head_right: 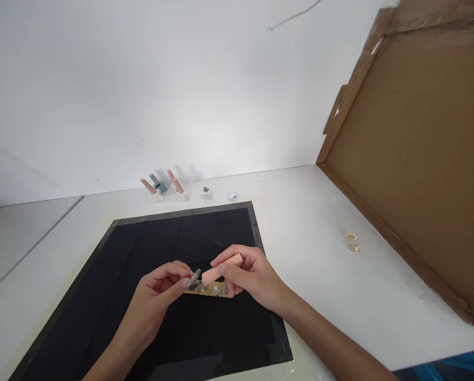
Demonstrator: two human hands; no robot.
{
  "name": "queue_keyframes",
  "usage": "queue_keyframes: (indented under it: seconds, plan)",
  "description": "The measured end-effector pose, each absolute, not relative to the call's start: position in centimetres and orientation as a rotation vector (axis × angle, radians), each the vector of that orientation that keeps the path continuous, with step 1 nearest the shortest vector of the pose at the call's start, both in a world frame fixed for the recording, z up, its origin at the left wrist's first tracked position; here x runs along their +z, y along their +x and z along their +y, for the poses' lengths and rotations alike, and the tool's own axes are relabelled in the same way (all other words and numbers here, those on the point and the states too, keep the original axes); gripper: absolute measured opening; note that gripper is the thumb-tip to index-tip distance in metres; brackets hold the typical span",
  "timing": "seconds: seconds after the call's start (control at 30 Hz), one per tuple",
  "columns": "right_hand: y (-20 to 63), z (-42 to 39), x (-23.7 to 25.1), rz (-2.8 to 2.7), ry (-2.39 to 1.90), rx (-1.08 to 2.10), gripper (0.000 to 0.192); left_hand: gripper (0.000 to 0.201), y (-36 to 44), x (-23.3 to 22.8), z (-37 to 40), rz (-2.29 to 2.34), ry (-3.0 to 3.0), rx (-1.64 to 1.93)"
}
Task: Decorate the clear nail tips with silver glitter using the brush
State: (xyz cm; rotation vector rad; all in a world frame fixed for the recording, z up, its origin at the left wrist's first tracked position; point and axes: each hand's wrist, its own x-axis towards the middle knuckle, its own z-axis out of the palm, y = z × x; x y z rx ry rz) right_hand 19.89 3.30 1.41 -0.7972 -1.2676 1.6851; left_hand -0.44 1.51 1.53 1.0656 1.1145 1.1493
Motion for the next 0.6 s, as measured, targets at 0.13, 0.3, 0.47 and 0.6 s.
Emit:
queue_keyframes:
  seconds: [0.13, 0.3, 0.47, 0.6]
  plan:
    - [19.83, 3.31, 1.18, -1.303, -0.808, 1.692, 0.023, 0.008, -0.43, 1.43, 1.49, 1.102, 1.078, 1.159]
    - [19.66, 3.4, 1.5, -1.284, -0.874, 1.654, 0.028, 0.008, -0.47, 1.36, 1.5, 1.099, 1.076, 1.147]
    - [19.53, 3.39, 1.8, -1.251, -0.909, 1.646, 0.028, 0.008, -0.44, 1.41, 1.43, 1.088, 1.08, 1.147]
    - [19.53, 3.48, 1.79, -1.235, -0.943, 1.593, 0.026, 0.009, -0.39, 1.51, 1.33, 1.079, 1.088, 1.149]
